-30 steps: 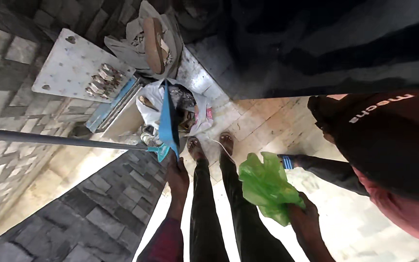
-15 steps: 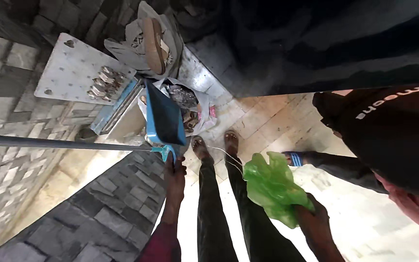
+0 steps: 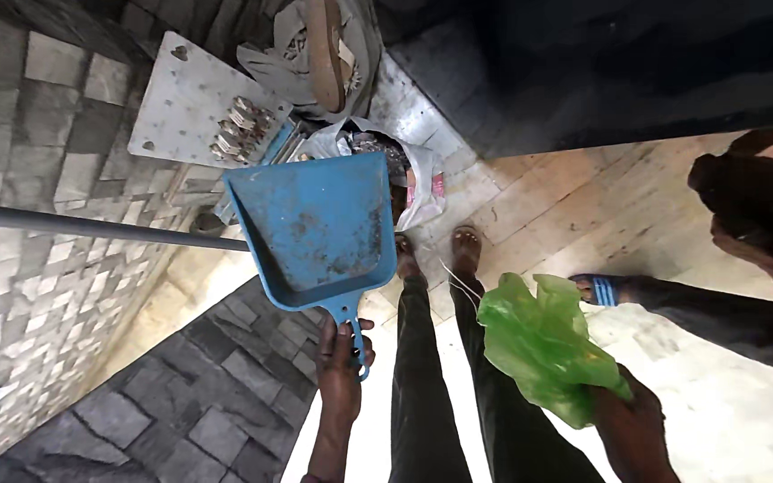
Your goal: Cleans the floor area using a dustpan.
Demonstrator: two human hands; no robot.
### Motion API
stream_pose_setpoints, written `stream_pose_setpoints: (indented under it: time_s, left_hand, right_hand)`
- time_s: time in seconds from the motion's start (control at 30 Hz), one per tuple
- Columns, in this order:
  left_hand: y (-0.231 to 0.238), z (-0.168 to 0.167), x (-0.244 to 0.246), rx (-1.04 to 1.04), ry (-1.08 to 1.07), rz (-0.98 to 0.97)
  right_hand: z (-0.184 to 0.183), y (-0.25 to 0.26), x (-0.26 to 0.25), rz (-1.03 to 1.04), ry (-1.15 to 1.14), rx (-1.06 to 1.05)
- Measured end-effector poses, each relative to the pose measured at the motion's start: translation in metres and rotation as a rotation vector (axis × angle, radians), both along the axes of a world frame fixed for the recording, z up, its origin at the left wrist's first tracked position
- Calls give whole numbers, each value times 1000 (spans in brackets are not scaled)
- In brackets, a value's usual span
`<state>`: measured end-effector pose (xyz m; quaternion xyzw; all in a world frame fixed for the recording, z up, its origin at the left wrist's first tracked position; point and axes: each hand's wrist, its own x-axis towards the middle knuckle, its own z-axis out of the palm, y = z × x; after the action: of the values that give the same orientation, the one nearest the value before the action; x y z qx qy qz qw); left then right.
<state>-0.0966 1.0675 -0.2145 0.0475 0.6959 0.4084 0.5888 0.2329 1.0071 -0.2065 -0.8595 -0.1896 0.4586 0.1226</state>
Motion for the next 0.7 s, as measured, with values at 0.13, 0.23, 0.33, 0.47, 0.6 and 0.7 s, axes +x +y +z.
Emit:
stream_pose_setpoints:
  time_s: [0.13,0.23,0.33,0.47,0.6,0.7]
  left_hand:
    - [-4,1,1,6,-9,-13]
    - [-4,2,3,3,-5,-17]
    - [-9,4,2,18,-7,-13]
    - [-21,7,1,27,24,13]
    - [-41,14,2,28,62,59]
    - [-63,24,11,-12,78,120]
  right_hand:
    - [1,6,-1,-6,-3,3]
    - [1,11,-2,-9,5,21]
    - [3,16,-7,-1,1,22]
    - [7,19,-9,-10,3,35]
    - [16,31,-14,8,16,121]
    - [29,43,-21,-14,48,211]
